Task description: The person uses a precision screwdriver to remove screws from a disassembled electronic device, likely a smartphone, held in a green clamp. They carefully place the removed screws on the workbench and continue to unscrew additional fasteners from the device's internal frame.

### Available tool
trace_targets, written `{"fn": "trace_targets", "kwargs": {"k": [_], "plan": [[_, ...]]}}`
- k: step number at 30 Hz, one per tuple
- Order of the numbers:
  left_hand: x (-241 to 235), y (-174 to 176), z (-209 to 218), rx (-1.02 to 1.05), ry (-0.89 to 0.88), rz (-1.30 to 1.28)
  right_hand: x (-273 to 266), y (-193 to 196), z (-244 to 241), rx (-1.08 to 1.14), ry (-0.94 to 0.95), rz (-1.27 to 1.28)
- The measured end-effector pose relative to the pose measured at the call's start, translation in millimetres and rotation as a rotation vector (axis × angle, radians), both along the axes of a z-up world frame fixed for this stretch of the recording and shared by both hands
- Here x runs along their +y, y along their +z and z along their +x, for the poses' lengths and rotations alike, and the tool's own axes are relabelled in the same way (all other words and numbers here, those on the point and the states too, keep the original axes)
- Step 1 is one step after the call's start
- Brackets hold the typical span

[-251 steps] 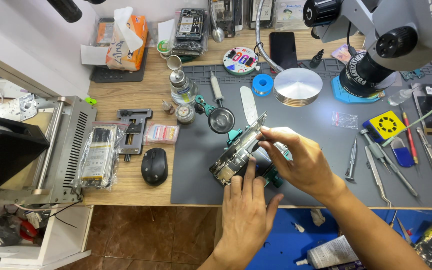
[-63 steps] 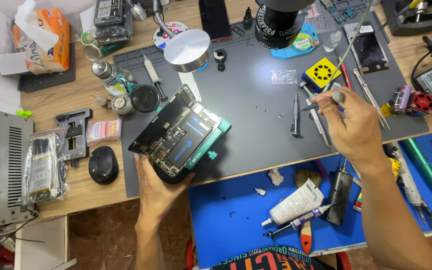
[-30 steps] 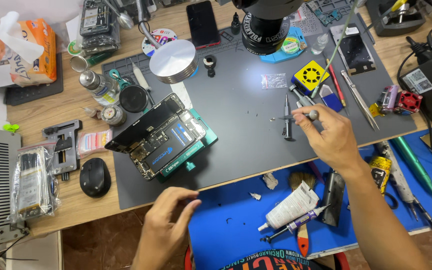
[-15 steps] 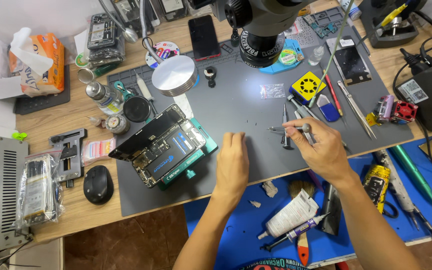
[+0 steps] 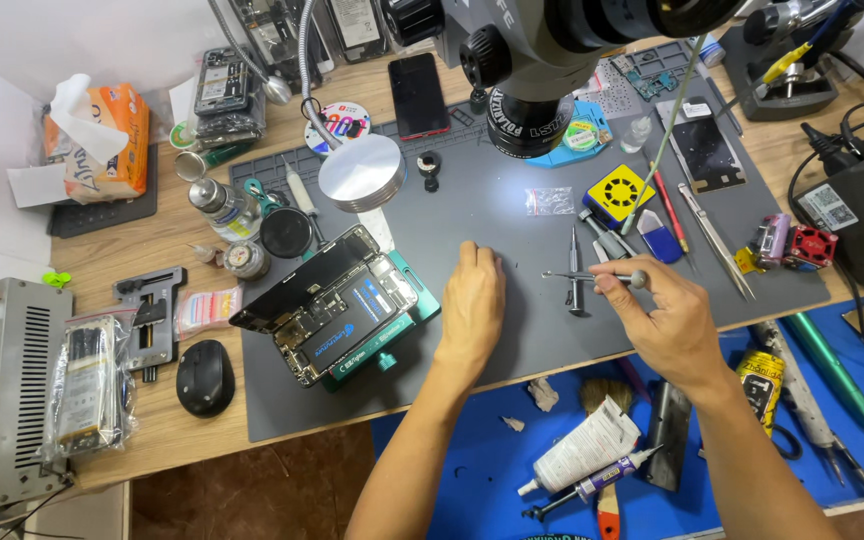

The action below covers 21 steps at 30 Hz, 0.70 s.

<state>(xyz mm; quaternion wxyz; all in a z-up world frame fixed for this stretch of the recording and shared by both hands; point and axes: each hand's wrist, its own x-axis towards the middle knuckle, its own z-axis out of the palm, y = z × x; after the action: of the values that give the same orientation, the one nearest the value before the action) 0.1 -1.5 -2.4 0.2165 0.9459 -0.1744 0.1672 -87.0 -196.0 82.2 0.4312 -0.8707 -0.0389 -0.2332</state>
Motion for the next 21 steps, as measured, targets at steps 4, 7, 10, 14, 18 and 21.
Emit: {"fn": "trace_targets", "kwargs": {"k": [4,7,10,14,18,21], "plan": [[7.4,-14.1,-16.1,-0.017,-0.056,-0.128,2.5,3.9,-2.3,0.000,-0.013,0.019],[12.7,-15.4,-30.9,-0.037,-0.071,-0.165,4.1,5.9,-2.4,-0.007,-0.016,-0.008],[16.7,-17.6,-34.6,-0.058,-0.064,-0.158,5.5,3.3,0.6,-0.013,-0.012,-0.031],[15.3,-10.0,-34.9,-0.071,-0.057,-0.127,5.1,0.9,-3.4,0.002,-0.044,-0.004],[12.0,-5.3,-33.3,-0.082,-0.038,-0.135,0.3,-5.1,-4.7,0.003,-0.076,0.010],[0.9,-10.7,-27.1,-0.066,-0.086,-0.212,1.4,0.9,-11.2,0.194,-0.104,-0.009]]}}
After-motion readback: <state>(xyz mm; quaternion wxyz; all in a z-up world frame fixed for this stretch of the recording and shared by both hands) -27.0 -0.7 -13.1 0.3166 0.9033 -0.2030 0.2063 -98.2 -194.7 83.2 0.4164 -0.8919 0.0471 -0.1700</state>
